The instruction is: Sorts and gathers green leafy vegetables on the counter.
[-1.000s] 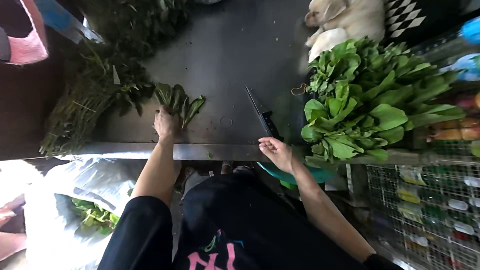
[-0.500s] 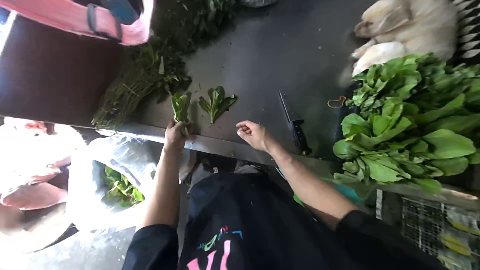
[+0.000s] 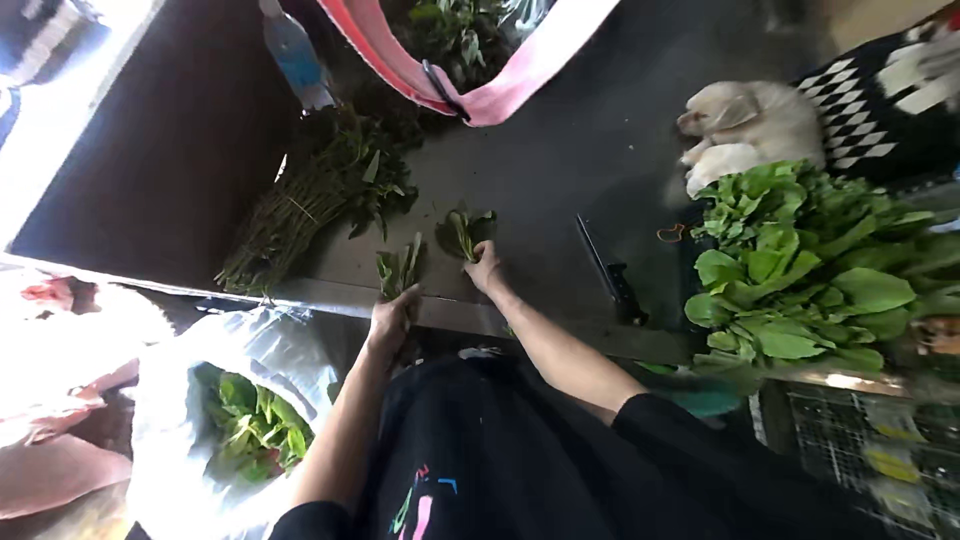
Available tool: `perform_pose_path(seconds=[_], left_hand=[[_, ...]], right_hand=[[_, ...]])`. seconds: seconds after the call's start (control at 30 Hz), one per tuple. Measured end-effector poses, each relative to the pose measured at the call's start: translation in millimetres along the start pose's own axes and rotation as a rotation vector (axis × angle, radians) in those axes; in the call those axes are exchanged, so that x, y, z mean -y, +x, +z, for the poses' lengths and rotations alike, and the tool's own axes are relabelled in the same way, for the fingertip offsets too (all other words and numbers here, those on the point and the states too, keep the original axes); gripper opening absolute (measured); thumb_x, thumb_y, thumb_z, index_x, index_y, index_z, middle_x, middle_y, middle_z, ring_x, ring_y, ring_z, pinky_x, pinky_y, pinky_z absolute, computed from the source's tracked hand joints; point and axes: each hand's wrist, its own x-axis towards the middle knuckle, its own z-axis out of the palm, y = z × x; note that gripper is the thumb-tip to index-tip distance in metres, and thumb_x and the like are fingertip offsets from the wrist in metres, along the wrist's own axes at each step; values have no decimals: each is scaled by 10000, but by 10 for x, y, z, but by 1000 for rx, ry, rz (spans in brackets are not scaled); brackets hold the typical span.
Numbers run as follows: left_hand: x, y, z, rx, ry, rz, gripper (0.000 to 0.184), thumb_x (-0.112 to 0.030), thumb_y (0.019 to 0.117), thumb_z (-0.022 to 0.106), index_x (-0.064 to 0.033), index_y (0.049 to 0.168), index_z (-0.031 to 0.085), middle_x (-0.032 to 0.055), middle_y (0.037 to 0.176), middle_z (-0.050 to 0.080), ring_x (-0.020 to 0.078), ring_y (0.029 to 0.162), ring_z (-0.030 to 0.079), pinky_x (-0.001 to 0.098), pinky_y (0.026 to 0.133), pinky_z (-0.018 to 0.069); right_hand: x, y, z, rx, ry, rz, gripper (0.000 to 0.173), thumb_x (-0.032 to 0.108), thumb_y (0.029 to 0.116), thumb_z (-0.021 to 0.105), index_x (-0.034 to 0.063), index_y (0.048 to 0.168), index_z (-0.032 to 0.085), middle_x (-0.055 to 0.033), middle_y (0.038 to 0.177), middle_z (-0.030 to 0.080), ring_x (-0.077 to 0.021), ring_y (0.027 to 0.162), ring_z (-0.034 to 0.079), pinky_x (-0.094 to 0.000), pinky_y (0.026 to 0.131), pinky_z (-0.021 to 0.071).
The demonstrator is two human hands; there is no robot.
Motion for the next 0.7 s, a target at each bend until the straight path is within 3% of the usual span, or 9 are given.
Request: perform_pose_path(seconds=[0.1,0.17,0.27,0.33,0.43,0.5,0.6,0.7], left_hand=[[-8,194,85,41,-42,-19,197,-198,965,715,-40,1053,636,35,678,592,98,497,513,242,460,468],[7,326,155,75,-30,-23,258,-243,947,740,-69,1110,641,41,782,655,89,540,547,237,477,486],[79,540,336,92,66,-87,297,-304,944,741,-57,1093,666,46,812,676,105,581,575,267,516,506],[117,616,500,53,192,-99,366,-330,928,762,-25,1096,650,70,802,674,139,597,591,311,544,521],[144,614,703,8,394,-82,502,-405,888,798,9,1124,642,129,890,688,218,727,647,414,674,561],[147,639,811,-11,550,-58,609,-468,839,829,21,1156,653,197,1014,700,321,911,686,528,823,567],[104,663,1034,-31,785,-1,765,-526,805,836,-37,1340,592,243,1200,674,412,1139,645,622,970,508],[55,669,1208,-70,1004,37,772,-436,825,815,-76,1427,492,243,1205,680,431,1135,662,642,928,529]], right_hand=[[-122,-70,9,1,379,97,562,91,928,717,11,1422,461,-210,1144,655,-289,908,688,-451,812,589],[-137,-246,-14,3,588,135,492,63,955,692,2,1397,485,-181,1108,648,-223,844,667,-370,761,582],[-154,-534,-35,18,690,127,357,65,978,674,5,1305,544,-132,1064,648,-175,806,666,-329,740,588],[-171,-677,-27,16,650,91,309,89,985,670,3,1268,582,-124,1029,664,-164,787,663,-331,741,585],[-178,-781,-58,26,476,44,283,110,1004,655,-4,1258,606,-157,1063,675,-199,826,692,-366,780,601],[-176,-796,-95,16,274,17,291,134,1010,645,19,1275,611,-172,1089,686,-237,876,713,-414,826,610],[-208,-857,-176,23,43,-22,302,181,1006,656,52,1278,627,-157,1085,708,-253,918,715,-452,858,594],[-275,-940,-257,83,-39,-45,289,216,1009,657,50,1246,656,-133,1106,716,-225,942,717,-428,890,592]])
